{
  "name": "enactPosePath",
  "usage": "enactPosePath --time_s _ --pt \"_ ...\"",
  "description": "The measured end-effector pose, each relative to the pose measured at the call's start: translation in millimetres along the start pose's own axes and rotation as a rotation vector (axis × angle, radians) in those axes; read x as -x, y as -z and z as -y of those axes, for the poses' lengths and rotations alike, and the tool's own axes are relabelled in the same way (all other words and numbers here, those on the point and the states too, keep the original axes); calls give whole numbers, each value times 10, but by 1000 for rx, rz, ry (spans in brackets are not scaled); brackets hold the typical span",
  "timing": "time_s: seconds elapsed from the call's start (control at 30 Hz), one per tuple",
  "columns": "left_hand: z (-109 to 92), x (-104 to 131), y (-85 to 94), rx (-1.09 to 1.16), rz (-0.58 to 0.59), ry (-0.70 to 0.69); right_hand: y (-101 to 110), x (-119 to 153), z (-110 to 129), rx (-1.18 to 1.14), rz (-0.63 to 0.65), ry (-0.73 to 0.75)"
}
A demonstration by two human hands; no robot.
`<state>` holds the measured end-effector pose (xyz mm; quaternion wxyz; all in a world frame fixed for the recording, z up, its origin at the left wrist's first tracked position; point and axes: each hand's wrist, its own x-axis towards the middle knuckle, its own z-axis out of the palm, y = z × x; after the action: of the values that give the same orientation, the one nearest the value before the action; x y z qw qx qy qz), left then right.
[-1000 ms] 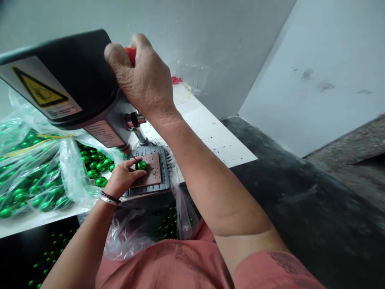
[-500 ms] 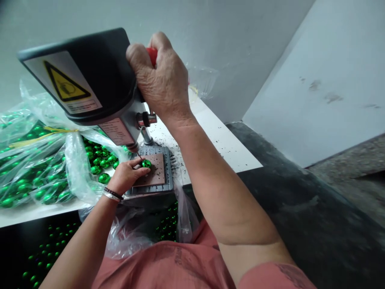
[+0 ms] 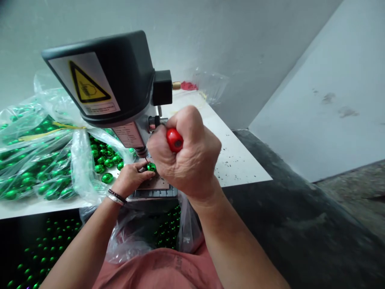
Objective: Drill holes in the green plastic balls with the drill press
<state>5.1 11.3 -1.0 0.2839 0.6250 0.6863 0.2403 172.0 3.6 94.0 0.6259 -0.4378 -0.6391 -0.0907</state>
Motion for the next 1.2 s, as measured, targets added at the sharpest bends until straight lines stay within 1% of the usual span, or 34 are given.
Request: enactPosePath --time_s 0.17,0.33,0.57,0.67,0.73,0.83,0.9,1.0,1.03,1.07,1.13,1.17,1.2 --pt "-36 25 16 -27 -7 -7 -37 226 -41 -18 -37 12" --pt "-31 41 9 -38 -24 -24 -81 338 -77 -27 -85 8" --pt "4 45 -3 -54 -35 -51 -192 530 -211 -162 -82 16" --pt "20 36 -10 -28 -29 -53 -219 576 -211 -228 -89 -5" --pt "28 24 -21 -20 -30 -64 -206 498 -158 -223 -113 -17" --pt "27 21 -39 -4 -39 -72 -167 175 -34 -151 -138 -21" --pt "11 62 -29 15 -47 -69 -152 -102 34 -83 -83 -76" --pt "-19 234 52 45 -58 -63 -158 -411 71 -105 7 -110" --pt "-22 314 93 56 -34 -70 -165 -464 69 -123 22 -117" --pt "-18 396 134 71 27 -83 -172 -493 63 -140 30 -126" --pt "13 539 200 108 193 -116 -185 -499 51 -169 25 -137" --pt "38 590 218 133 242 -116 -190 -489 46 -178 17 -142" --pt "67 623 223 169 267 -97 -193 -477 44 -186 12 -146"
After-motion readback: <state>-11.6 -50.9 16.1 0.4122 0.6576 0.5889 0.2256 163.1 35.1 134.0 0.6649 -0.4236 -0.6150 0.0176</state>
